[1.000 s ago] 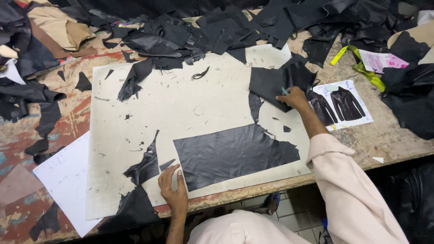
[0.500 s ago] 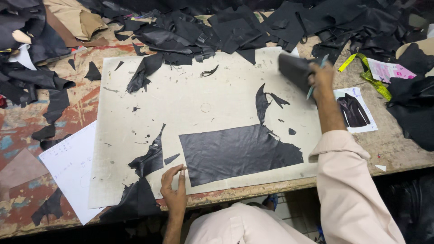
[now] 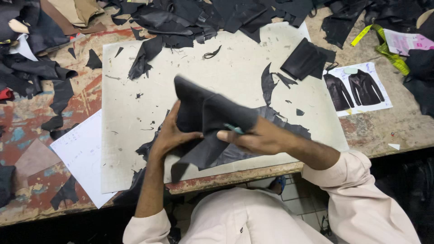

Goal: The person lays a large piece of black leather on a work table, smooths it, and uses a rotary cutter to cut along marked lines. They remove cut pieces and continue cutting additional sections, stacking the finished pieces on the table.

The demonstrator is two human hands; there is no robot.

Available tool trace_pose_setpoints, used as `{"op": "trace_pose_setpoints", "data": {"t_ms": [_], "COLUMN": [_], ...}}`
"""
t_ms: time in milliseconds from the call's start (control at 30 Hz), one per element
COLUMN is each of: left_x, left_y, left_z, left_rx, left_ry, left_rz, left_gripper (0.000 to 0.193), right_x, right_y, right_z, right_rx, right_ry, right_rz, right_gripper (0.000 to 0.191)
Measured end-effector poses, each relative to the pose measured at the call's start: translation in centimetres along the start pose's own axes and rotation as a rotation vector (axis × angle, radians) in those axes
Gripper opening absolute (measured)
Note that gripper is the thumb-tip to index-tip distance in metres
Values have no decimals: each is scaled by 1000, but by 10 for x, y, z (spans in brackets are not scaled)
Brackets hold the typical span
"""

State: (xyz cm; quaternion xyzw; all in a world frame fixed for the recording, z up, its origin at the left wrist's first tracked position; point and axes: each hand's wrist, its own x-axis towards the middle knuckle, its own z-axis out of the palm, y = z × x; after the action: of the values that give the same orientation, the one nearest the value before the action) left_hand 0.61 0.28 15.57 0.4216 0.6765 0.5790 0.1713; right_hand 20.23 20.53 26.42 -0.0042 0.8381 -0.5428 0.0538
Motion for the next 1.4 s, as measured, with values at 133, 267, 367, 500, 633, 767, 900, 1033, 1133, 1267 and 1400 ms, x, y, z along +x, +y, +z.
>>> {"op": "trace_pose_setpoints", "data": {"t_ms": [133,267,367,500,633,767,900,1033,1133,1267,1400], "left_x": [-40,-78,-89,-83,-72,-61,-56,-56,-56,-59,-58], "left_y": [-11,-27,-47,-86,-112,-113,-103,-94,-89,-83,-87], "left_z": [-27,-65,-99,-125,-130,-131,-151,-197,-219,-229,-203], "left_rx": [-49,-334,-198,154,572,822,1024,1229,1288,1331,1587], "left_ry": [-372,-278,-129,-44,6,92,153,157,164,131,164], "left_rz": [-398,-471,-533,-552,-479,-553,-518,-494,-503,-427,-300], "left_gripper": [46,38,39,36,35,31,32,34,37,40,38], "right_x": [-25,-20,-17,-20,-22,-20,-7,20,32,38,58], "right_y": [9,66,123,193,226,219,198,185,180,175,179], "right_z": [-35,-27,26,93,102,102,126,147,156,159,163], "right_rx": [263,271,276,431,-147,-473,-553,-645,-603,-640,-740], "right_ry": [286,463,489,419,688,656,356,179,231,238,163], "right_rz": [6,83,344,497,179,61,62,45,0,-35,-100], "right_gripper": [43,82,97,75,52,28,46,63,73,70,71]}}
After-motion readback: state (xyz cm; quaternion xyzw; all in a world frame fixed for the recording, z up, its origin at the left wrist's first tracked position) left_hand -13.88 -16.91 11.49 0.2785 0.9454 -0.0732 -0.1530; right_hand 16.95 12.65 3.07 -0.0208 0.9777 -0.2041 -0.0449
